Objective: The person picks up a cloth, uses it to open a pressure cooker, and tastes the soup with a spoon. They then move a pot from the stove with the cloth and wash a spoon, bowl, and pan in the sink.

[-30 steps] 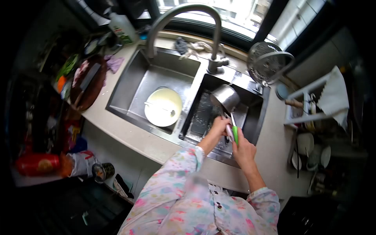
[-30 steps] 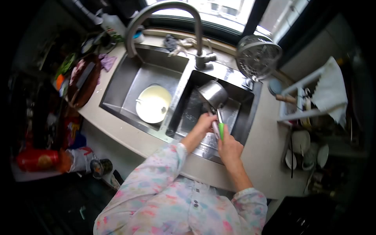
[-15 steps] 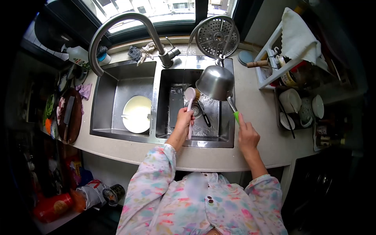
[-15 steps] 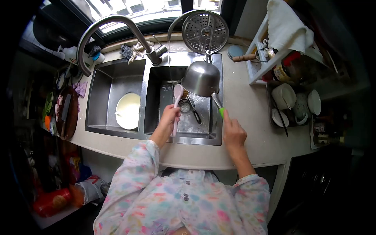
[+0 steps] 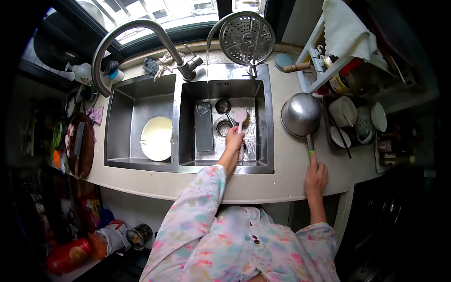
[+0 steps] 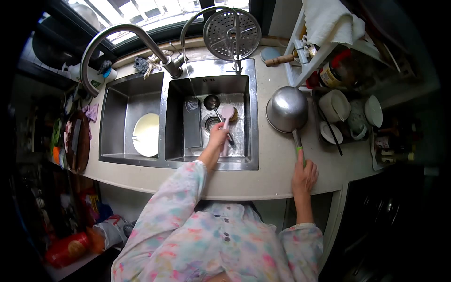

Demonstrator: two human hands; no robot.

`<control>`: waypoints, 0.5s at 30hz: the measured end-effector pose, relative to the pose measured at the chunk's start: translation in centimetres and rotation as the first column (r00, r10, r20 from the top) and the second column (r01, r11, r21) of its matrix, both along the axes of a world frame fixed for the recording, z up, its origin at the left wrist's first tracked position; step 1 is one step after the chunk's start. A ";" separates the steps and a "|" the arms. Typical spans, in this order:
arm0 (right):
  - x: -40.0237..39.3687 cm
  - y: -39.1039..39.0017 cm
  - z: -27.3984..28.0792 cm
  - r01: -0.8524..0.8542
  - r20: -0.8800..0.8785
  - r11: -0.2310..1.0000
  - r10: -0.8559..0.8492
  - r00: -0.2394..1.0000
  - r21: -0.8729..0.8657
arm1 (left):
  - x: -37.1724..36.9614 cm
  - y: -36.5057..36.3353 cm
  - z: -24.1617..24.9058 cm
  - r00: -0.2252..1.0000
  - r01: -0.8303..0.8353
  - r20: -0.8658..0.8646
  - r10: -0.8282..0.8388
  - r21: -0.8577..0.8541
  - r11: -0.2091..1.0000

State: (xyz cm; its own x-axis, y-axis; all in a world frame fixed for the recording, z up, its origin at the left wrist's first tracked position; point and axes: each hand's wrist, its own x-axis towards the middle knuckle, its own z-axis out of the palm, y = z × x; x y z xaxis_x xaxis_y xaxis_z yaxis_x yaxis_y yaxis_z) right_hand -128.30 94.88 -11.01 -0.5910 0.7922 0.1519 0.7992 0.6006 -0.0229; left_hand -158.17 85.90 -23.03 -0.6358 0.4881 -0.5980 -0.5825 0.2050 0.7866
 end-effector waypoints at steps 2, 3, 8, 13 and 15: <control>0.1 -0.4 0.4 0.005 -0.018 0.999 -0.004 1.000 0.033 | 1.2 1.3 -0.6 0.998 0.035 -0.056 -0.036 -0.013 0.999; 0.0 -0.5 0.6 0.009 -0.057 0.999 -0.006 0.998 0.049 | 1.5 1.7 -0.3 0.992 0.085 -0.094 -0.088 -0.043 0.995; -2.5 -2.3 2.3 -0.149 -0.273 0.986 0.165 0.948 0.081 | 2.7 0.3 2.0 0.850 0.244 -0.339 -0.402 -0.423 0.873; -8.7 -5.7 3.4 -0.407 -0.471 0.908 0.403 0.784 0.100 | 1.3 -3.4 8.5 0.518 -0.116 -0.835 -0.182 -0.280 0.953; -13.2 -9.3 5.6 -0.501 -0.582 0.863 0.441 0.683 0.067 | 0.2 -4.5 10.4 0.586 -0.228 -0.806 -0.083 -0.263 0.937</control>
State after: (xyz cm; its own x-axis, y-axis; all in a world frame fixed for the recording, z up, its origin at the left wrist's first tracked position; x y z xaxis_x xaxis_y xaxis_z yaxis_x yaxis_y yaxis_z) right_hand -141.52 85.59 -5.44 -0.7193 0.4601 0.5205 0.2328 0.8656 -0.4434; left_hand -157.93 81.39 -12.63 -0.9490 0.3082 0.0671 0.2234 0.5066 0.8328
